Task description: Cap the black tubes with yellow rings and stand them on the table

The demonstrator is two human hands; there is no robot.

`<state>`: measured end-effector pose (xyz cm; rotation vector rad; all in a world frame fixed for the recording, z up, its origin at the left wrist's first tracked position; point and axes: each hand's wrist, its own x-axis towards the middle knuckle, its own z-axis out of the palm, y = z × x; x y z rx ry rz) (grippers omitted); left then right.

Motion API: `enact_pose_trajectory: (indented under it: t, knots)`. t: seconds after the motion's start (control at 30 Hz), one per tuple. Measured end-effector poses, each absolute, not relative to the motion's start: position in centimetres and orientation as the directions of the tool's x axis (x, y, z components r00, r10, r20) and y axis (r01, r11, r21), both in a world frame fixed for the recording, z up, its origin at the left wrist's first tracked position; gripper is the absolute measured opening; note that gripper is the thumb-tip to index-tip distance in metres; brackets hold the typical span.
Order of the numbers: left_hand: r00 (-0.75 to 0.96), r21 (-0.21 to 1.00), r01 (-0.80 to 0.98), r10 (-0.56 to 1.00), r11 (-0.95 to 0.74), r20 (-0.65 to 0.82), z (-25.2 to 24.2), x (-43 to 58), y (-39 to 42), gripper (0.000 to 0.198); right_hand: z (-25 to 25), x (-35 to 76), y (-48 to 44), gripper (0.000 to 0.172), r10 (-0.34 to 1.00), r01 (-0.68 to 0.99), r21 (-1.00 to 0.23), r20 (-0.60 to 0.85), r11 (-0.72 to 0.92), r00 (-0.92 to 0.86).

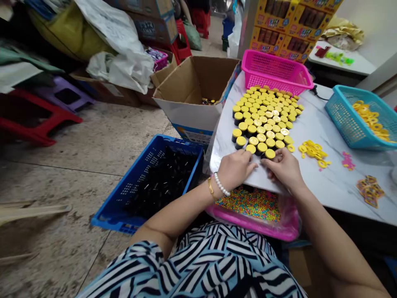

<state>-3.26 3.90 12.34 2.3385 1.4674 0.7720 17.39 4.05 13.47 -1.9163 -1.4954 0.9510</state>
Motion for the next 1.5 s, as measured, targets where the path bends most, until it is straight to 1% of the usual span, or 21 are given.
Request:
enact_pose_trajectory:
  t: [0.1,0.2,0.27,0.33,0.37,0.43,0.53,0.6,0.67,0.8,0.87,0.93,1.0,1.03,1.1,1.17,1.23,1.33,1.37,1.47,1.5]
  knots:
    - [0.346,0.438,0.786,0.898,-0.436,0.272,12.3,-3.1,5.7,0.025,13.1,17.1,5.2,0.056,0.975,0.646,-0.731,-0.164,-0.22,0.147]
    - [0.332,0.418,0.799,0.896,-0.433,0.294,11.9,-3.0,6.2,0.025,12.9,17.5,4.9,0.056,0.986,0.684,-0.71,-0.123,-0.167,0.114]
    - [0.356,0.406,0.779,0.87,-0.478,0.341,11.6,-3.0,5.5,0.026,13.2,18.5,4.4,0.053,0.994,0.715,-0.69,-0.079,-0.113,0.081]
    - [0.422,0.39,0.721,0.809,-0.572,0.409,11.3,-2.9,4.3,0.029,13.8,20.2,4.3,0.046,0.996,0.746,-0.661,-0.01,-0.075,0.091]
    - [0.455,0.373,0.688,0.77,-0.622,0.447,11.1,-2.8,3.5,0.031,14.1,21.2,4.6,0.042,0.992,0.778,-0.625,0.045,-0.061,0.114]
    - [0.505,0.321,0.632,0.689,-0.706,0.52,10.7,-2.4,1.9,0.033,14.4,23.2,5.3,0.041,0.977,0.864,-0.501,0.158,-0.048,0.146]
    - [0.594,0.265,0.512,0.56,-0.817,0.578,9.7,-2.5,-0.1,0.032,14.0,25.1,5.3,0.045,0.968,0.966,-0.257,0.229,-0.039,0.1]
    - [0.663,0.288,0.396,0.488,-0.872,0.568,8.5,-3.5,-1.2,0.028,13.3,25.4,3.5,0.044,0.967,0.987,-0.157,0.244,-0.032,0.07]
    - [0.713,0.329,0.366,0.489,-0.871,0.502,6.9,-5.2,-2.1,0.028,12.7,25.0,0.5,0.043,0.958,0.995,-0.099,0.284,-0.009,0.037]
    - [0.741,0.352,0.54,0.63,-0.765,0.231,4.4,-7.3,-2.8,0.031,12.9,24.3,-4.2,0.037,0.944,0.984,-0.17,0.329,0.059,0.0]
    - [0.748,0.346,0.579,0.649,-0.739,0.136,3.7,-6.3,-2.1,0.029,13.3,24.3,-4.2,0.038,0.951,0.973,-0.228,0.303,0.014,0.057]
    - [0.785,0.346,0.556,0.614,-0.756,0.08,2.9,-3.9,-0.9,0.031,13.7,24.4,-3.1,0.053,0.969,0.959,-0.268,0.194,-0.098,0.153]
    - [0.782,0.33,0.591,0.623,-0.736,-0.011,2.2,-1.2,0.3,0.041,14.4,24.7,-1.8,0.064,0.98,0.948,-0.267,0.056,-0.17,0.192]
    - [0.766,0.332,0.62,0.639,-0.711,-0.065,1.9,0.0,0.7,0.044,14.8,24.8,-1.3,0.065,0.984,0.95,-0.262,0.006,-0.169,0.176]
    - [0.772,0.34,0.627,0.618,-0.701,-0.149,1.6,1.4,0.8,0.046,15.4,25.1,-0.6,0.062,0.991,0.957,-0.256,-0.025,-0.137,0.135]
    - [0.81,0.347,0.585,0.555,-0.733,-0.191,1.7,1.3,0.4,0.04,15.5,25.2,-0.4,0.056,0.99,0.958,-0.254,-0.01,-0.136,0.138]
    - [0.831,0.344,0.554,0.528,-0.758,-0.175,2.0,0.4,-0.1,0.035,15.1,25.1,-0.2,0.054,0.982,0.952,-0.253,0.024,-0.175,0.187]
    - [0.793,0.353,0.596,0.598,-0.722,-0.116,2.3,-1.4,-0.3,0.053,13.8,24.7,-0.1,0.054,0.966,0.943,-0.249,0.081,-0.221,0.247]
    - [0.784,0.366,0.606,0.608,-0.706,-0.124,2.3,-1.7,-0.3,0.055,13.4,24.5,-0.2,0.053,0.962,0.945,-0.244,0.111,-0.219,0.251]
    - [0.78,0.414,0.614,0.596,-0.672,-0.19,2.5,-2.0,-0.2,0.036,12.4,24.4,-0.6,0.046,0.957,0.958,-0.238,0.202,-0.16,0.21]
    - [0.778,0.427,0.615,0.599,-0.663,-0.19,2.8,-1.9,-0.3,0.034,12.2,24.5,-0.7,0.044,0.954,0.96,-0.247,0.233,-0.129,0.189]
